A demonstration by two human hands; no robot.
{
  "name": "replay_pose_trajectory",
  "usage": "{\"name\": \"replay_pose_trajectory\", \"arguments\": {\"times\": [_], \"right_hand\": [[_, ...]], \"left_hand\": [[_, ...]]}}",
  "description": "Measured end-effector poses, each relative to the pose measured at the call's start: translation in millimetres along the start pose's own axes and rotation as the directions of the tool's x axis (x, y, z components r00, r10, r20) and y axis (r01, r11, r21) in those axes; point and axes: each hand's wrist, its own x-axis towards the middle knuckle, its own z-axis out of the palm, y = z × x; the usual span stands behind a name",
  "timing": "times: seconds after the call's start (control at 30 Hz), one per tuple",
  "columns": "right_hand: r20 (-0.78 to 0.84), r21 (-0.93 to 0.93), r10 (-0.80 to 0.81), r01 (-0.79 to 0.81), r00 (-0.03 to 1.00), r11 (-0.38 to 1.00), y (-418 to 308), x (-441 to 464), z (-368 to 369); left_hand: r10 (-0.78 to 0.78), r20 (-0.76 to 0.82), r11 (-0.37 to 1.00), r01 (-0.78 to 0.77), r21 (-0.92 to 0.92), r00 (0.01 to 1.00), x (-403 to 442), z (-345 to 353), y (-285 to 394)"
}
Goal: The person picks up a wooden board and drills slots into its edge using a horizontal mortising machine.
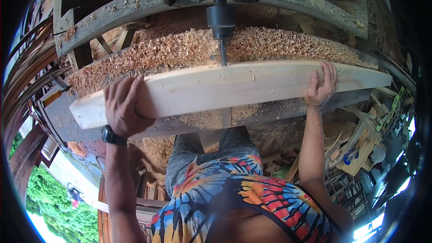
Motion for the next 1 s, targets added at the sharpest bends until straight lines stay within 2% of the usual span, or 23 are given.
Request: {"name": "replay_pose_trajectory", "arguments": {"times": [0.1, 0.13, 0.37, 0.63, 0.87, 0.97, 1.0], "right_hand": [[-0.009, -0.005, 0.007, -0.007, 1.000, 1.000, 4.8, 8.1, 5.1], [-0.011, -0.007, 0.006, -0.006, 1.000, 1.000, 6.5, 9.0, 6.7], [0.009, -0.009, -0.024, 0.024, 1.000, 1.000, 2.0, -18.8, -8.6], [0.048, -0.004, -0.005, 0.005, 0.999, 1.000, -4.5, -18.0, -11.8], [0.021, 0.006, 0.000, 0.000, 1.000, 1.000, -6.7, -4.1, -1.9], [0.027, -0.014, 0.026, -0.025, 0.999, 1.000, -7.9, 4.2, 0.6], [0.031, -0.023, 0.037, -0.036, 0.999, 0.999, -7.3, 4.2, 0.5]], "left_hand": [[0.035, 0.047, 0.998, -0.036, 0.041, 0.998, 24.5, -9.3, -6.4], [0.018, 0.021, 0.998, -0.019, 0.052, 1.000, 24.3, -7.8, -5.4], [-0.035, -0.023, 0.999, 0.035, 0.002, 0.999, -32.9, 12.7, 16.5], [-0.071, 0.022, 0.997, 0.071, -0.002, 0.997, -32.3, 8.2, 14.6], [-0.044, 0.039, 0.999, 0.044, -0.003, 0.998, -7.1, -2.0, -5.8], [0.018, 0.024, 1.000, -0.018, 0.008, 1.000, 19.5, -7.4, -17.4], [0.024, 0.070, 1.000, -0.025, 0.013, 0.997, 21.6, -11.0, -18.1]]}}
